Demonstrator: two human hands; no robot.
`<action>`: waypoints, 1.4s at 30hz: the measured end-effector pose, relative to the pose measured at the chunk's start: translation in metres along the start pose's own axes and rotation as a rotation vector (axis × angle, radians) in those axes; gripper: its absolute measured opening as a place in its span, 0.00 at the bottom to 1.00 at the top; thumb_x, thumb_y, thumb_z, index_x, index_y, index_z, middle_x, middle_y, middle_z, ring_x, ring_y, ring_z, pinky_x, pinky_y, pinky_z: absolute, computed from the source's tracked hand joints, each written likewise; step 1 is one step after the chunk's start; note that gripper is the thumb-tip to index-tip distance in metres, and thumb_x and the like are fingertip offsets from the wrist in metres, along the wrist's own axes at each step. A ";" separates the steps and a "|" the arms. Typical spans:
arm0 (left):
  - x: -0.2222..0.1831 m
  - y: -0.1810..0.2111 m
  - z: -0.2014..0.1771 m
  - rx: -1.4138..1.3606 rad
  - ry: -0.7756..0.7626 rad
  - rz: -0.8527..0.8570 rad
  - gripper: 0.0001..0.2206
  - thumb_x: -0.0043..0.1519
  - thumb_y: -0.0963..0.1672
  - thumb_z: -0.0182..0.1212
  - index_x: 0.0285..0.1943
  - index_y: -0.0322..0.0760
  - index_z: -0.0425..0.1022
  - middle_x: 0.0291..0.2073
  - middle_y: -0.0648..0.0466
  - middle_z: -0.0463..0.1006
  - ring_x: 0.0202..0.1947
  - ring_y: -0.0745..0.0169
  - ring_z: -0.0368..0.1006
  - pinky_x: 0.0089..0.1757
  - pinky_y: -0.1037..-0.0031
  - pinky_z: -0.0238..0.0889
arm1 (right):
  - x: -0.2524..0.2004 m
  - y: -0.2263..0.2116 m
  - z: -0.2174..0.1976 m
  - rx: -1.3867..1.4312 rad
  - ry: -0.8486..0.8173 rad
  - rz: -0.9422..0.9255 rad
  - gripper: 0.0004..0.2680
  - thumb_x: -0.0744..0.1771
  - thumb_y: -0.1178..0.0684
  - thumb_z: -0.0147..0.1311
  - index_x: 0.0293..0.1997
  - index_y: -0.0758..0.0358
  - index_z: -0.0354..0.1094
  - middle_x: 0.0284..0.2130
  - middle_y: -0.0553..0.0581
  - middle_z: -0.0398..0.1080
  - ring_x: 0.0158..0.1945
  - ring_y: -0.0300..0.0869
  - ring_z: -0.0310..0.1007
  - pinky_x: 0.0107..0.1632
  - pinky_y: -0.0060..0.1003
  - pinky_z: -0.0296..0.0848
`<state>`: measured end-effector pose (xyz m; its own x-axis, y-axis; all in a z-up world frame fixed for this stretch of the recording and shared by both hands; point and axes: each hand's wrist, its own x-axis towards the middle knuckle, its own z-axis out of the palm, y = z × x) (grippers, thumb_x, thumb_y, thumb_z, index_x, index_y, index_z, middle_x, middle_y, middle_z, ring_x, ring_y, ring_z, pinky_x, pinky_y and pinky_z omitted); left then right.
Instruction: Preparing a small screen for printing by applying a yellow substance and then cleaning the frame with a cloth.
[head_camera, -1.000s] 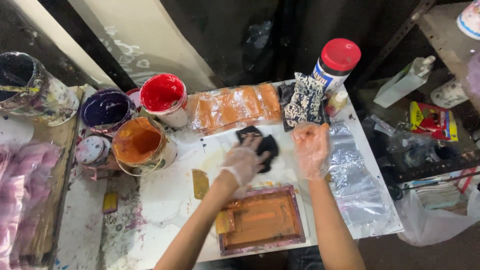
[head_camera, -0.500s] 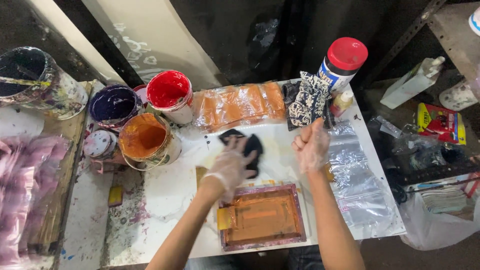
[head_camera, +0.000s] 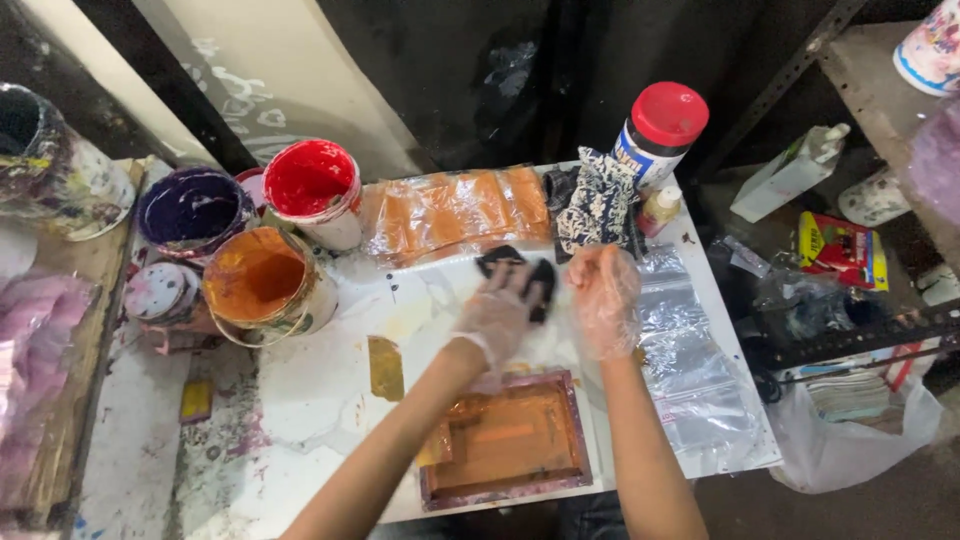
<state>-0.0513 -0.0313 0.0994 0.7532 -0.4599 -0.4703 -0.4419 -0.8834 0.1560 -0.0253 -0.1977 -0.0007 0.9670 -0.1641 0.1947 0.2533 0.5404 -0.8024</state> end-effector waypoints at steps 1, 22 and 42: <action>-0.013 -0.013 0.000 -0.006 0.020 -0.061 0.31 0.66 0.54 0.50 0.79 0.53 0.51 0.79 0.50 0.43 0.78 0.39 0.36 0.69 0.56 0.40 | -0.002 -0.007 0.011 -0.047 -0.012 -0.026 0.13 0.72 0.42 0.46 0.37 0.59 0.67 0.23 0.52 0.63 0.27 0.36 0.63 0.35 0.30 0.66; -0.046 -0.095 0.073 0.073 0.209 -0.166 0.23 0.67 0.40 0.48 0.71 0.61 0.63 0.68 0.59 0.60 0.69 0.57 0.57 0.58 0.62 0.65 | -0.019 0.005 0.058 -0.427 -0.018 0.222 0.05 0.69 0.55 0.54 0.42 0.65 0.72 0.20 0.53 0.64 0.20 0.33 0.60 0.23 0.24 0.59; 0.019 -0.025 0.038 -1.038 0.528 -0.470 0.21 0.66 0.57 0.50 0.47 0.40 0.76 0.39 0.43 0.82 0.49 0.47 0.78 0.52 0.57 0.71 | -0.026 -0.003 0.087 -0.983 -0.570 -0.262 0.08 0.64 0.56 0.64 0.45 0.62 0.77 0.21 0.55 0.71 0.25 0.44 0.76 0.34 0.30 0.75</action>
<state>-0.0448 -0.0144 0.0538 0.9426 0.1500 -0.2983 0.3321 -0.5152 0.7902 -0.0484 -0.1234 0.0456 0.8232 0.3539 0.4440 0.5591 -0.3684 -0.7428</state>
